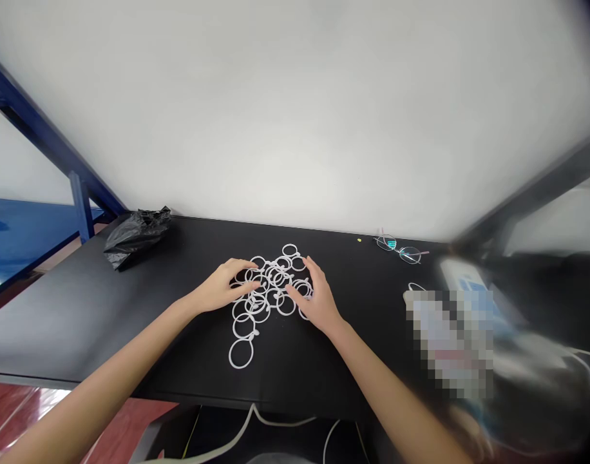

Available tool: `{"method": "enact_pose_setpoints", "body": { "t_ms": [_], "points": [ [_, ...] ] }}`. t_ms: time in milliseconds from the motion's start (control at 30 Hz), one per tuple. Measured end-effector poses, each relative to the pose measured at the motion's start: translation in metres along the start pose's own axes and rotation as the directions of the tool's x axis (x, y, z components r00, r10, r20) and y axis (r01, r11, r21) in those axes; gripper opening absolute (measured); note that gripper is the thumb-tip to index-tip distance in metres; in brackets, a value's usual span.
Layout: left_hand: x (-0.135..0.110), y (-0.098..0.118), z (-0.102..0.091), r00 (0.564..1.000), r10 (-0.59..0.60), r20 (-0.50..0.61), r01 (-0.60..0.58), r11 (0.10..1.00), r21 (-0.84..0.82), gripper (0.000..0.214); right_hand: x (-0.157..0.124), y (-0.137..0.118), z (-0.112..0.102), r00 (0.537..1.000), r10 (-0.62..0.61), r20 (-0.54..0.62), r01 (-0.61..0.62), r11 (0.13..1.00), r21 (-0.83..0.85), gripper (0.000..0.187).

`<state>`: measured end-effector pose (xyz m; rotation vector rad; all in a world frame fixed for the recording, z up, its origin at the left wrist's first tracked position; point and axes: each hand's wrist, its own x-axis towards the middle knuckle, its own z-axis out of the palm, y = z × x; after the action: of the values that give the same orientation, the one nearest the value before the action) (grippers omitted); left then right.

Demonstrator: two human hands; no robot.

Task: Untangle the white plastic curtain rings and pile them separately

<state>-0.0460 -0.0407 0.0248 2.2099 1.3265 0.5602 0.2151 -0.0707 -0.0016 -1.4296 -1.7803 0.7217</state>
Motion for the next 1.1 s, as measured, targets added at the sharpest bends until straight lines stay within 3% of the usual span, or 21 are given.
{"method": "enact_pose_setpoints", "body": {
  "t_ms": [133, 200, 333, 433, 600, 733, 900, 1100],
  "points": [
    [-0.033, 0.006, -0.006, 0.989, 0.066, 0.131, -0.080, 0.992, 0.101, 0.105, 0.013, -0.003, -0.012, 0.997, 0.055, 0.053, -0.052, 0.996, -0.069, 0.080],
    [-0.043, 0.007, -0.002, 0.979, 0.088, 0.184, -0.117, 0.981, 0.155, 0.127, 0.025, -0.003, -0.017, 0.985, 0.024, 0.170, 0.000, 0.990, -0.140, 0.091],
    [-0.041, 0.003, 0.012, 0.969, 0.151, 0.198, -0.191, 0.960, 0.206, 0.139, 0.048, -0.002, -0.017, 0.892, -0.119, 0.436, 0.236, 0.946, -0.224, 0.109],
    [-0.026, -0.004, 0.021, 0.967, 0.160, 0.200, -0.202, 0.957, 0.210, 0.141, 0.056, 0.000, -0.011, 0.824, -0.196, 0.531, 0.349, 0.915, -0.204, 0.110],
    [-0.002, -0.007, 0.031, 0.964, 0.199, 0.176, -0.229, 0.958, 0.170, 0.125, 0.052, 0.002, 0.001, 0.826, -0.299, 0.478, 0.424, 0.888, -0.176, 0.097],
    [0.014, 0.005, 0.034, 0.973, 0.210, 0.099, -0.219, 0.972, 0.087, 0.094, 0.048, 0.003, 0.005, 0.864, -0.358, 0.354, 0.427, 0.894, -0.137, 0.071],
    [0.030, 0.022, 0.038, 0.976, 0.210, 0.058, -0.209, 0.978, -0.021, 0.072, 0.046, 0.005, 0.003, 0.919, -0.329, 0.219, 0.369, 0.912, -0.180, 0.045],
    [0.047, 0.026, 0.044, 0.975, 0.219, -0.028, -0.220, 0.973, -0.074, 0.059, 0.043, 0.005, 0.004, 0.957, -0.282, 0.065, 0.290, 0.929, -0.232, 0.032]
  ]
}}
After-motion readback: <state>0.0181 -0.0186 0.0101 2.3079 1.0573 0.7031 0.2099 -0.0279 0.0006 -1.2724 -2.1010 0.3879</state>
